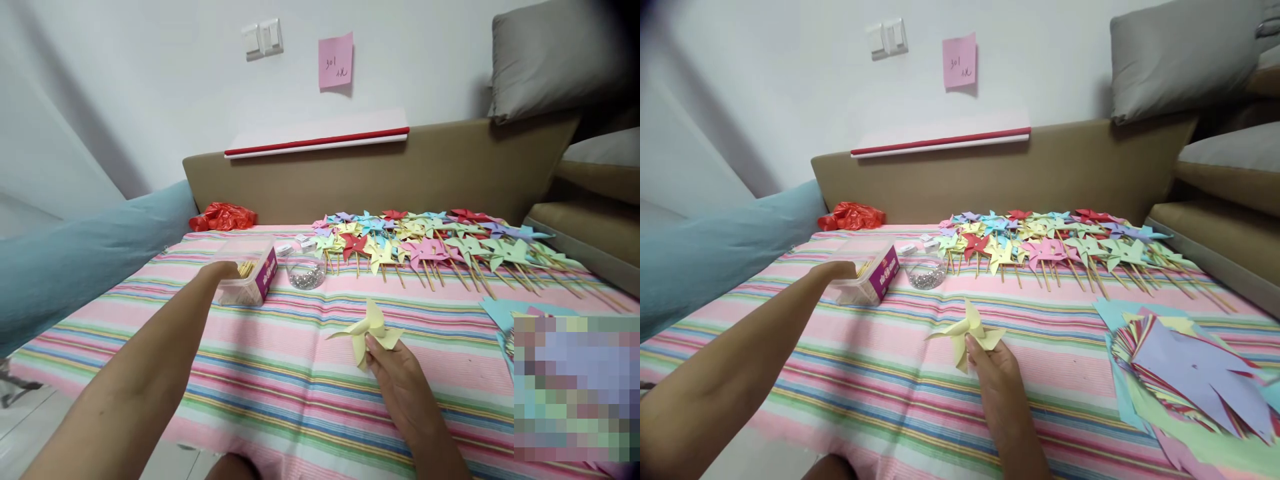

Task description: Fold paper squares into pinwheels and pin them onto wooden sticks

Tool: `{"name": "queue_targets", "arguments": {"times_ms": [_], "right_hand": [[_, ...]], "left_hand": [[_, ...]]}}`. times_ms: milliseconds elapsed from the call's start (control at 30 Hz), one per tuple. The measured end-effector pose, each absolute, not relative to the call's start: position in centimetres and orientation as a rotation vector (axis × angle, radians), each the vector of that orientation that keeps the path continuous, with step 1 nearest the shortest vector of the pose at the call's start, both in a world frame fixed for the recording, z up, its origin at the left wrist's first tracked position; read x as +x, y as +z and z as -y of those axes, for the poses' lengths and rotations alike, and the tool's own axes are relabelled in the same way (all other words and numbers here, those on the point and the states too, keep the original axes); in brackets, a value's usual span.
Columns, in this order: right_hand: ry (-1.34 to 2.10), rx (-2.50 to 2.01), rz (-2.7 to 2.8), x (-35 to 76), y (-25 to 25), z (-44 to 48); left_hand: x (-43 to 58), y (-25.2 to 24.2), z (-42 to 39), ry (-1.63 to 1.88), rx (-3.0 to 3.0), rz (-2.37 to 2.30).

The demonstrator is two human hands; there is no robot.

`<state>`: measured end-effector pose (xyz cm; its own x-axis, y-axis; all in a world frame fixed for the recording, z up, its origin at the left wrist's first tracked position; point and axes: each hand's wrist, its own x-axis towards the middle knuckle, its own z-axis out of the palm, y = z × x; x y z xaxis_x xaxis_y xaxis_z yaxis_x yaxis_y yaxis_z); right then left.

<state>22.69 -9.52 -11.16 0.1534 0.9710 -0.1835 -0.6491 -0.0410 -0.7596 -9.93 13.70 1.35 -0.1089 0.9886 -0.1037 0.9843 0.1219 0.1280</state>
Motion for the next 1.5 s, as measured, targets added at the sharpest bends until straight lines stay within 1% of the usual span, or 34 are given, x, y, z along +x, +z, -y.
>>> {"name": "queue_targets", "arguments": {"times_ms": [167, 233, 300, 333, 367, 400, 433, 500, 567, 667, 967, 1200, 1500], "right_hand": [[1.388, -0.879, 0.457, 22.7, -10.6, 9.6], [1.386, -0.873, 0.438, 22.8, -10.3, 9.6], [1.382, -0.855, 0.417, 22.9, -10.2, 9.5], [1.383, -0.84, 0.408, 22.9, -10.2, 9.5], [1.385, -0.817, 0.4, 23.0, -10.2, 9.4], [1.388, -0.787, 0.396, 23.1, -10.2, 9.4], [1.393, -0.75, 0.395, 23.2, -10.2, 9.5], [1.392, -0.671, 0.407, 23.4, -10.0, 9.6], [1.377, -0.605, 0.422, 23.7, -9.7, 9.9], [1.341, -0.544, 0.437, 24.2, -9.0, 10.2], [1.265, -0.377, 0.582, 25.1, -8.9, 10.1], [1.28, -0.328, 0.765, 25.0, -7.9, 10.3], [1.097, -0.357, 0.955, 25.9, -7.8, 12.3]], "left_hand": [[-7.6, 5.4, -12.3, 0.32, 2.052, -2.316], [-6.3, 6.8, -10.0, 0.52, 2.14, -2.318], [-4.6, 7.0, -6.3, 0.734, 2.235, -2.236], [-3.5, 6.4, -4.1, 0.871, 2.279, -2.13], [-2.3, 5.5, -1.8, 1.138, 2.259, -1.87], [-0.9, 4.2, 0.5, 1.284, 2.178, -1.61], [0.5, 2.6, 2.6, 1.34, 2.075, -1.388], [3.4, -0.6, 5.9, 1.308, 1.869, -1.131], [5.8, -3.1, 7.9, 1.22, 1.76, -1.07], [7.8, -4.7, 9.1, 1.081, 1.726, -1.016], [8.3, -5.6, 10.2, 0.932, 1.724, -0.911], [7.9, -6.0, 10.4, 1.0, 1.913, -0.807], [8.1, -6.4, 10.4, 1.076, 2.174, -0.668]]}}
